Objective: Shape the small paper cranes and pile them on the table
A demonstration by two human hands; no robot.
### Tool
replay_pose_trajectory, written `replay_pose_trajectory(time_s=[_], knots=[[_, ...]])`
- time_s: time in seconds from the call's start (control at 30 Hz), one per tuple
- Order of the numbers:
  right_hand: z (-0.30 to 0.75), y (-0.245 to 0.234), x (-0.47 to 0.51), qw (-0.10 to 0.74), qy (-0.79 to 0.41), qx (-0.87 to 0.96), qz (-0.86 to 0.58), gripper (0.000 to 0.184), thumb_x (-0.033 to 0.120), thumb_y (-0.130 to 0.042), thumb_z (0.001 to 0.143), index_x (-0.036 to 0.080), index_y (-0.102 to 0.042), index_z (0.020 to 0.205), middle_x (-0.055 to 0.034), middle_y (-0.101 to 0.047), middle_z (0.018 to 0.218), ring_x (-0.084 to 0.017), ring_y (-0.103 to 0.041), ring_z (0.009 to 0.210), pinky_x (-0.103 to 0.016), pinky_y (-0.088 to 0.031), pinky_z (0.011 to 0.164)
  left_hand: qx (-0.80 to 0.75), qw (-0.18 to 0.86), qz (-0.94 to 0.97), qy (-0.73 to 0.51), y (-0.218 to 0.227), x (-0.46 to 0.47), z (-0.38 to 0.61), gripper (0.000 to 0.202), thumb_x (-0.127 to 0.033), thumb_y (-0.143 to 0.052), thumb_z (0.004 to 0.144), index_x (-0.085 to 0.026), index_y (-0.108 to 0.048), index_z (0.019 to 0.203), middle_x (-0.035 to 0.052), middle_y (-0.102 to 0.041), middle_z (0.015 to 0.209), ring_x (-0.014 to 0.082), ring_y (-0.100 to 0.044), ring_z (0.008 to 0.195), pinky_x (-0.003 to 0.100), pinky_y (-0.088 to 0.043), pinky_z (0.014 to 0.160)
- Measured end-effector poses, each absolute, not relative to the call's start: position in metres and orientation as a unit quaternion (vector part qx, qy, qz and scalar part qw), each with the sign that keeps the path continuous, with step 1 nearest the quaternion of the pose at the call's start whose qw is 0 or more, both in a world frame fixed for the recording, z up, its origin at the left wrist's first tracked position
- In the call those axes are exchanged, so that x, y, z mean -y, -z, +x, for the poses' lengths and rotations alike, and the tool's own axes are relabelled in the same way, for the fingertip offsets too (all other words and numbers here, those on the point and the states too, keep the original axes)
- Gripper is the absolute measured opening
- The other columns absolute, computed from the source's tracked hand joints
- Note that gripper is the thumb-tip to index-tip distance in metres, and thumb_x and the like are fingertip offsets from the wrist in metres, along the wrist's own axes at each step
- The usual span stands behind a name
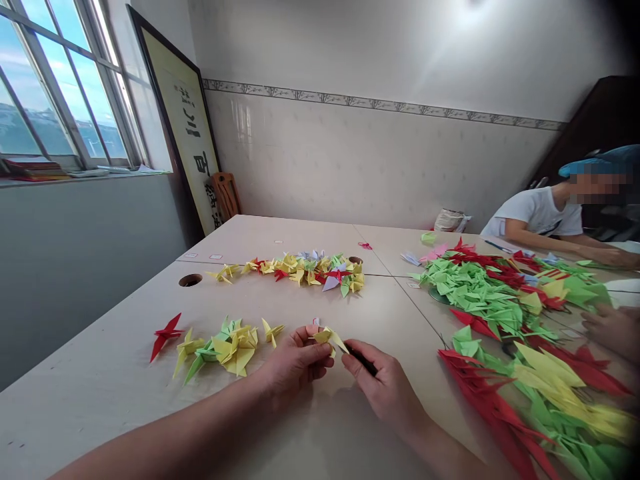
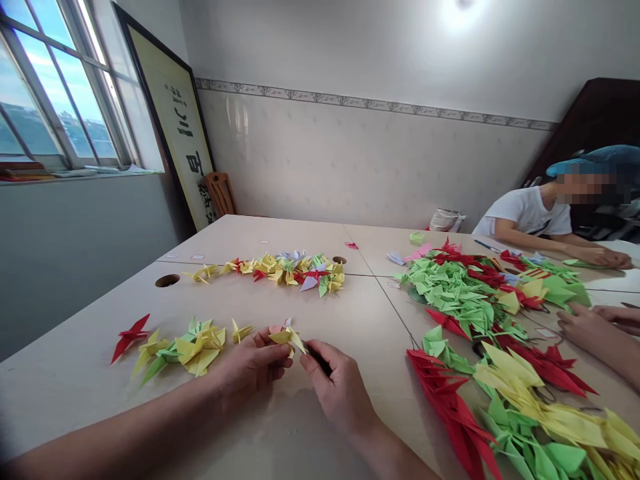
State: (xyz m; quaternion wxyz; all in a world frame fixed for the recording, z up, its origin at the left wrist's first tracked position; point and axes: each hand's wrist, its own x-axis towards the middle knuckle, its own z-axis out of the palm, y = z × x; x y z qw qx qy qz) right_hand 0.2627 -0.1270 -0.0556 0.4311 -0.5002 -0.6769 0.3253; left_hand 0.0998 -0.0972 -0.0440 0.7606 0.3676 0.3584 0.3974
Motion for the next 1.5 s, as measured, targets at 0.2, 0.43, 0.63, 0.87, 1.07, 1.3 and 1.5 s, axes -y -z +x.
replay_pose_trajectory(time_s=[0.2, 0.43, 0.63, 0.87, 1.07, 1.3, 1.5], knots=[[0.273, 0.066, 0.114, 0.485, -0.378, 0.568, -0.547, 0.04, 0.043, -0.058, 0.074, 0.013, -0.061, 0.1, -0.0035, -0.059, 0.075, -0.012, -0.048, 0.058, -0.02, -0.036, 0.044, -0.399, 0.614, 0.548, -0.405, 0.034, 0.092, 0.094, 0.026, -0.025, -0.06, 0.068, -0.018, -0.054, 0.093, -0.0061, -0.046, 0.058, 0.0073, -0.045, 0.051, 0.021, -0.034, 0.049], [0.268, 0.06, 0.117, 0.51, -0.46, 0.512, -0.516, 0.043, 0.048, -0.059, 0.072, 0.013, -0.062, 0.097, 0.0016, -0.051, 0.061, -0.008, -0.039, 0.045, -0.018, -0.031, 0.038, -0.36, 0.6, 0.591, -0.402, 0.041, 0.091, 0.093, 0.033, -0.021, -0.058, 0.069, -0.015, -0.054, 0.102, -0.0045, -0.044, 0.064, 0.0078, -0.042, 0.056, 0.023, -0.035, 0.056], [0.262, 0.063, 0.122, 0.48, -0.457, 0.562, -0.495, 0.028, 0.041, -0.058, 0.075, 0.014, -0.062, 0.078, 0.0034, -0.046, 0.058, -0.005, -0.032, 0.044, -0.017, -0.025, 0.037, -0.344, 0.61, 0.626, -0.344, 0.053, 0.097, 0.102, 0.024, -0.029, -0.062, 0.068, -0.013, -0.061, 0.086, 0.0006, -0.056, 0.071, 0.0089, -0.047, 0.06, 0.02, -0.033, 0.054], [0.26, 0.063, 0.124, 0.458, -0.477, 0.572, -0.485, 0.031, 0.044, -0.052, 0.079, 0.015, -0.054, 0.069, 0.0054, -0.04, 0.054, -0.004, -0.03, 0.04, -0.017, -0.023, 0.037, -0.326, 0.637, 0.611, -0.34, 0.053, 0.096, 0.099, 0.033, -0.037, -0.067, 0.066, -0.013, -0.063, 0.088, 0.0034, -0.062, 0.081, 0.0129, -0.053, 0.071, 0.024, -0.039, 0.066], [0.26, 0.067, 0.124, 0.451, -0.482, 0.581, -0.476, 0.032, 0.045, -0.052, 0.079, 0.015, -0.055, 0.07, 0.0047, -0.043, 0.057, -0.004, -0.034, 0.04, -0.017, -0.026, 0.038, -0.28, 0.675, 0.593, -0.339, 0.05, 0.094, 0.097, 0.032, -0.033, -0.071, 0.064, -0.013, -0.061, 0.086, 0.0043, -0.061, 0.084, 0.0156, -0.055, 0.081, 0.027, -0.039, 0.077], [0.256, 0.064, 0.126, 0.473, -0.489, 0.553, -0.481, 0.033, 0.046, -0.053, 0.077, 0.015, -0.054, 0.068, 0.0038, -0.046, 0.059, -0.004, -0.035, 0.04, -0.017, -0.026, 0.038, -0.353, 0.609, 0.613, -0.358, 0.045, 0.095, 0.098, 0.023, -0.027, -0.068, 0.063, -0.015, -0.051, 0.072, -0.004, -0.05, 0.06, 0.0075, -0.045, 0.055, 0.02, -0.034, 0.052], [0.255, 0.062, 0.124, 0.453, -0.51, 0.511, -0.523, 0.033, 0.048, -0.056, 0.075, 0.015, -0.057, 0.076, 0.0033, -0.048, 0.06, -0.004, -0.035, 0.04, -0.016, -0.022, 0.036, -0.431, 0.338, 0.735, -0.399, 0.017, 0.081, 0.079, 0.02, -0.016, -0.053, 0.068, -0.017, -0.049, 0.088, -0.0049, -0.045, 0.062, 0.0082, -0.04, 0.054, 0.02, -0.031, 0.05]])
